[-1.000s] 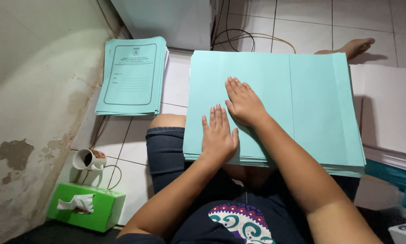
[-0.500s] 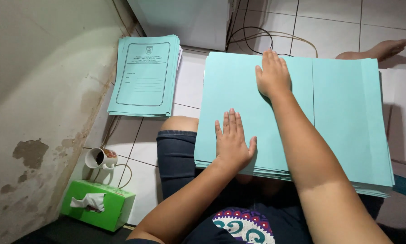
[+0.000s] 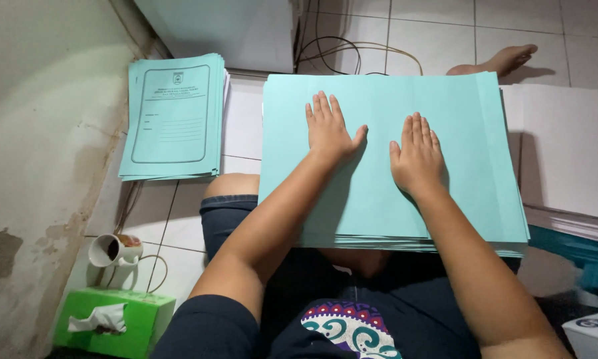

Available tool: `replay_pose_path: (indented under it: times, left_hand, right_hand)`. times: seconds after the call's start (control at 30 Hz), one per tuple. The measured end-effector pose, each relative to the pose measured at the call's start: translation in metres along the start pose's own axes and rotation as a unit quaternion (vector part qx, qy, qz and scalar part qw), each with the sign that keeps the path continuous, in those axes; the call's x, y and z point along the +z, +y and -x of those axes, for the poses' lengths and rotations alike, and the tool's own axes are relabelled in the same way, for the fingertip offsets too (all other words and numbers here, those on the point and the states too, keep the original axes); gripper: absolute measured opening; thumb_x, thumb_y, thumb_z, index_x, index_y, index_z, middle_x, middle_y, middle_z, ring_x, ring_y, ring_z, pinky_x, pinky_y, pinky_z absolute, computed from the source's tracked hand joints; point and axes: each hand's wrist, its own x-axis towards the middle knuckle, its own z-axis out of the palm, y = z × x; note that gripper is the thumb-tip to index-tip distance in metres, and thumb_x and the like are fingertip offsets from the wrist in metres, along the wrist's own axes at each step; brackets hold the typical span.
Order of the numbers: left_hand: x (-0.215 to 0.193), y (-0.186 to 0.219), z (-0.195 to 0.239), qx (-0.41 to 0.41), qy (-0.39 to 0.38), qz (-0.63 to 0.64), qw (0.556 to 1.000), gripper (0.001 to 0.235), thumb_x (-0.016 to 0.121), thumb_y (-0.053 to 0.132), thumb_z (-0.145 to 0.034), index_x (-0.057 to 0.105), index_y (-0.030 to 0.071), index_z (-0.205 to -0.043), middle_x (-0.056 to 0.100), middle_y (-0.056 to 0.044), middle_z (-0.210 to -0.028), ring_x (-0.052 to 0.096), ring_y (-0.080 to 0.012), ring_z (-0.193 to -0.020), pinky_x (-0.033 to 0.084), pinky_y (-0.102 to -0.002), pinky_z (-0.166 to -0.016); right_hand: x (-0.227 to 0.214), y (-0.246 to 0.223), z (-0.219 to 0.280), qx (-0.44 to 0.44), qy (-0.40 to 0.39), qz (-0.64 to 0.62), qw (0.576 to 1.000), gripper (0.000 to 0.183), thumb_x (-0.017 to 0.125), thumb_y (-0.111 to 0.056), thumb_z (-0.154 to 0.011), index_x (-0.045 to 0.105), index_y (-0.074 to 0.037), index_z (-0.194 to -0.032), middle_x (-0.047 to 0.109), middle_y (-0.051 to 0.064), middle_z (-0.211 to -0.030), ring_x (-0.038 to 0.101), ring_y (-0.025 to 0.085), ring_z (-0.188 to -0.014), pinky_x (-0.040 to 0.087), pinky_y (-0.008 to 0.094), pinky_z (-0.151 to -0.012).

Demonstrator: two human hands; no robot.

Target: A person sits on the floor and organizes a large stack of light blue paper folders by smoothing them out and flipping through them one by one.

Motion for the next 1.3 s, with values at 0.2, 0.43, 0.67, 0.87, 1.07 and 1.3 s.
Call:
replay_pose_path:
  times: [0.2, 0.43, 0.67, 0.87, 1.07, 1.3]
  left_hand:
    - [0.038, 0.048, -0.069, 0.130, 0.051, -0.002, 0.990, 0.074, 0.031, 0.048, -0.104, 0.028, 0.000, -0.160, 0.024, -0.028, -0.166, 0.019, -0.0422, -0.157, 0.014, -0.061, -0.125]
    - [0.034, -0.018, -0.119, 0.088, 0.029, 0.052, 0.994, 0.066, 0.023, 0.038, -0.105, 0.021, 0.004, -0.161, 0.016, -0.011, -0.170, 0.009, -0.0319, -0.157, 0.005, -0.056, -0.126]
    - [0.017, -0.058, -0.018, 0.058, 0.090, 0.034, 0.994, 0.068, 0.031, 0.040, -0.105, 0.025, -0.001, -0.160, 0.016, -0.023, -0.168, 0.000, -0.0395, -0.156, -0.003, -0.061, -0.124]
    - [0.006, -0.023, 0.138, 0.144, 0.029, 0.031, 0.989, 0.069, 0.030, 0.047, -0.104, 0.032, 0.009, -0.161, 0.025, -0.025, -0.167, 0.017, -0.0453, -0.156, 0.010, -0.066, -0.122]
    - [0.034, -0.026, 0.196, 0.200, 0.078, 0.032, 0.976, 0.061, 0.030, 0.043, -0.106, 0.034, 0.016, -0.161, 0.030, -0.022, -0.165, 0.023, -0.0436, -0.154, 0.012, -0.065, -0.121]
    - [0.011, -0.018, 0.202, 0.165, 0.039, 0.064, 0.983, 0.063, 0.031, 0.049, -0.105, 0.038, 0.016, -0.159, 0.031, -0.022, -0.164, 0.023, -0.0430, -0.154, 0.009, -0.070, -0.119]
  right_hand:
    - [-0.005, -0.010, 0.001, 0.018, 0.022, -0.021, 0.999, 0.064, 0.025, -0.034, -0.110, 0.021, 0.004, -0.162, 0.018, 0.024, -0.170, 0.014, 0.035, -0.158, 0.008, 0.048, -0.127]
    - [0.012, 0.002, -0.005, 0.029, 0.049, -0.021, 0.998, 0.066, 0.025, -0.036, -0.107, 0.016, -0.002, -0.162, 0.013, 0.013, -0.171, 0.012, 0.025, -0.157, 0.009, 0.043, -0.127]
    - [0.008, 0.003, -0.003, 0.016, 0.060, -0.024, 0.998, 0.067, 0.027, -0.037, -0.108, 0.021, 0.002, -0.162, 0.017, 0.020, -0.170, 0.014, 0.031, -0.158, 0.009, 0.046, -0.127]
    - [0.039, 0.015, 0.012, 0.011, 0.113, -0.024, 0.993, 0.064, 0.036, -0.036, -0.108, 0.038, 0.004, -0.158, 0.032, 0.023, -0.166, 0.025, 0.033, -0.156, 0.016, 0.046, -0.126]
    - [0.046, 0.003, 0.099, -0.019, 0.200, 0.047, 0.978, 0.065, 0.050, -0.039, -0.102, 0.051, 0.005, -0.150, 0.048, 0.025, -0.157, 0.042, 0.036, -0.149, 0.032, 0.045, -0.121]
    - [0.001, 0.010, 0.146, 0.093, -0.037, -0.034, 0.994, 0.077, 0.047, -0.058, -0.101, 0.040, -0.007, -0.157, 0.049, 0.018, -0.145, 0.047, 0.037, -0.138, 0.052, 0.051, -0.102]
